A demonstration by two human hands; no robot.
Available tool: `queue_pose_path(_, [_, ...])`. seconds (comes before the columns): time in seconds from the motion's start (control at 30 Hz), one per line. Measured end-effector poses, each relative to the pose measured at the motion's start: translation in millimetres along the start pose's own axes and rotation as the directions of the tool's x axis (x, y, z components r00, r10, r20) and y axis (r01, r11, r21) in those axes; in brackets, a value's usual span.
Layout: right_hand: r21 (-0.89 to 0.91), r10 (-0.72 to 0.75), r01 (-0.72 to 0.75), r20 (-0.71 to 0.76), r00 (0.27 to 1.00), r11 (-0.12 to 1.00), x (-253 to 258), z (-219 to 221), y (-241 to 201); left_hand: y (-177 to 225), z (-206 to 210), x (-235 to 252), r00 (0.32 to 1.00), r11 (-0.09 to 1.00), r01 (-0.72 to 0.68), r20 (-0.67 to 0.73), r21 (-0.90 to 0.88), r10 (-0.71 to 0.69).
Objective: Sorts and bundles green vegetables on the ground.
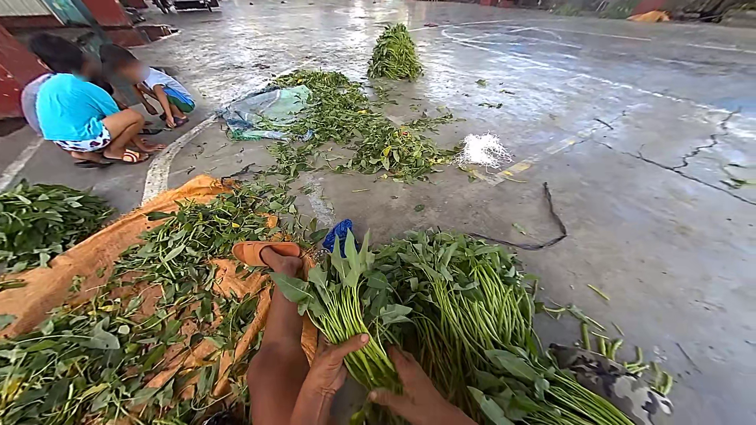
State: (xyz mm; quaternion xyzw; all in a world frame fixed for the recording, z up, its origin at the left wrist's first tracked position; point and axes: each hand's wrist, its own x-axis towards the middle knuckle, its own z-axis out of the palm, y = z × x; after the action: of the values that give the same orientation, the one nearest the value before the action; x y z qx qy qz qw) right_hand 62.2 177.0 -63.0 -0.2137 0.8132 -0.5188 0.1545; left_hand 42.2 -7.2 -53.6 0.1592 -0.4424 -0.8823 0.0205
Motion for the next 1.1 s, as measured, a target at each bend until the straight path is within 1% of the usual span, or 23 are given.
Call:
queue_pose_path(0.03, [-0.048, -0.015, 0.013, -0.033, 0.999, 0.999, 0.1, 1.8, -8.7, 3.0, -1.3, -4.0, 0.997, 0.998, -0.037, 0.069, -0.041, 0.04])
queue_pose_path(0.1, [-0.156, -0.189, 0.163, -0.166, 0.968, 0.974, 1.8, 11.7, -12.8, 11.6, -3.5, -11.1, 0.956, 0.988, -0.104, 0.262, -0.114, 0.131])
queue_pose_path(0.17, [-0.196, -0.349, 0.307, -0.241, 0.905, 0.931, 6.1, 18.5, -14.8, 22.8, -1.6, -15.8, 0.867, 0.973, -0.163, 0.446, -0.163, 0.22])
queue_pose_path(0.23, [-0.162, -0.402, 0.371, -0.249, 0.881, 0.914, 8.6, 19.0, -23.8, 34.3, 4.8, -20.4, 0.803, 0.956, -0.22, 0.52, -0.195, 0.291])
queue_pose_path(0.27, [-0.129, -0.4, 0.38, -0.249, 0.882, 0.916, 10.3, 17.5, -29.7, 40.5, 9.8, -23.0, 0.805, 0.951, -0.246, 0.507, -0.189, 0.309])
queue_pose_path(0.3, [-0.091, -0.39, 0.379, -0.245, 0.888, 0.921, 12.4, 15.0, -35.9, 46.0, 15.2, -25.6, 0.834, 0.951, -0.265, 0.458, -0.159, 0.309])
queue_pose_path(0.37, [0.012, -0.318, 0.328, -0.215, 0.923, 0.945, 18.9, 5.8, -49.8, 58.1, 31.4, -29.0, 0.907, 0.946, -0.317, 0.271, -0.067, 0.323])
queue_pose_path(0.43, [0.174, -0.146, 0.154, -0.061, 0.987, 0.973, 28.0, -13.2, -68.4, 73.5, 54.1, -25.2, 0.914, 0.916, -0.397, 0.108, 0.054, 0.39])
queue_pose_path(0.47, [0.252, -0.075, 0.064, 0.034, 0.997, 0.966, 35.1, -24.2, -77.3, 82.5, 65.3, -21.7, 0.907, 0.9, -0.42, 0.071, 0.111, 0.415])
queue_pose_path(0.53, [0.371, -0.039, -0.027, 0.17, 0.985, 0.928, 49.9, -47.2, -93.3, 101.6, 80.7, -12.9, 0.904, 0.89, -0.426, 0.056, 0.16, 0.423])
queue_pose_path(0.6, [0.418, -0.051, -0.07, 0.271, 0.961, 0.906, 63.5, -75.9, -114.7, 125.2, 86.3, -2.1, 0.925, 0.918, -0.376, 0.111, 0.123, 0.364])
queue_pose_path(0.67, [0.381, -0.019, -0.112, 0.324, 0.946, 0.918, 72.7, -110.6, -138.6, 147.6, 84.6, 13.9, 0.935, 0.948, -0.306, 0.214, 0.09, 0.282])
queue_pose_path(0.7, [0.317, 0.0, -0.107, 0.32, 0.948, 0.942, 74.8, -129.2, -149.4, 156.1, 84.1, 24.0, 0.921, 0.959, -0.277, 0.301, 0.061, 0.247])
queue_pose_path(0.73, [0.227, -0.001, -0.068, 0.289, 0.957, 0.972, 74.5, -148.5, -159.0, 162.1, 85.4, 34.6, 0.878, 0.968, -0.251, 0.428, 0.032, 0.214])
queue_pose_path(0.77, [0.095, -0.024, 0.0, 0.247, 0.969, 0.995, 72.5, -169.1, -167.9, 164.0, 89.4, 46.8, 0.807, 0.974, -0.228, 0.556, -0.014, 0.197])
queue_pose_path(0.8, [-0.076, -0.066, 0.084, 0.21, 0.976, 0.994, 67.4, -191.0, -176.9, 160.1, 96.6, 58.3, 0.738, 0.975, -0.218, 0.647, -0.044, 0.194])
queue_pose_path(0.87, [-0.455, -0.134, 0.186, 0.144, 0.98, 0.871, 44.0, -230.9, -195.3, 138.9, 120.2, 74.5, 0.609, 0.975, -0.211, 0.772, -0.062, 0.181])
queue_pose_path(0.9, [-0.604, -0.136, 0.178, 0.116, 0.984, 0.777, 27.7, -247.9, -201.6, 122.6, 136.8, 78.2, 0.552, 0.974, -0.221, 0.816, -0.053, 0.17])
queue_pose_path(0.97, [-0.755, -0.131, 0.124, 0.051, 0.99, 0.643, -8.5, -274.6, -191.9, 77.9, 170.4, 84.5, 0.499, 0.977, -0.211, 0.856, -0.036, 0.139])
queue_pose_path(1.0, [-0.775, -0.124, 0.089, 0.013, 0.992, 0.625, -27.6, -285.5, -175.9, 50.1, 183.4, 85.3, 0.515, 0.979, -0.203, 0.85, 0.0, 0.107])
queue_pose_path(1.03, [-0.768, -0.096, 0.036, -0.033, 0.995, 0.64, -49.0, -293.6, -155.7, 20.5, 193.1, 81.0, 0.571, 0.977, -0.202, 0.819, 0.073, 0.057])
queue_pose_path(1.07, [-0.749, -0.054, -0.027, -0.084, 0.995, 0.662, -71.9, -299.0, -131.8, -8.7, 198.7, 73.8, 0.628, 0.962, -0.202, 0.778, 0.184, -0.017])
queue_pose_path(1.1, [-0.719, 0.0, -0.1, -0.138, 0.99, 0.688, -96.1, -302.0, -105.5, -34.4, 200.7, 64.8, 0.659, 0.925, -0.193, 0.742, 0.327, -0.124])
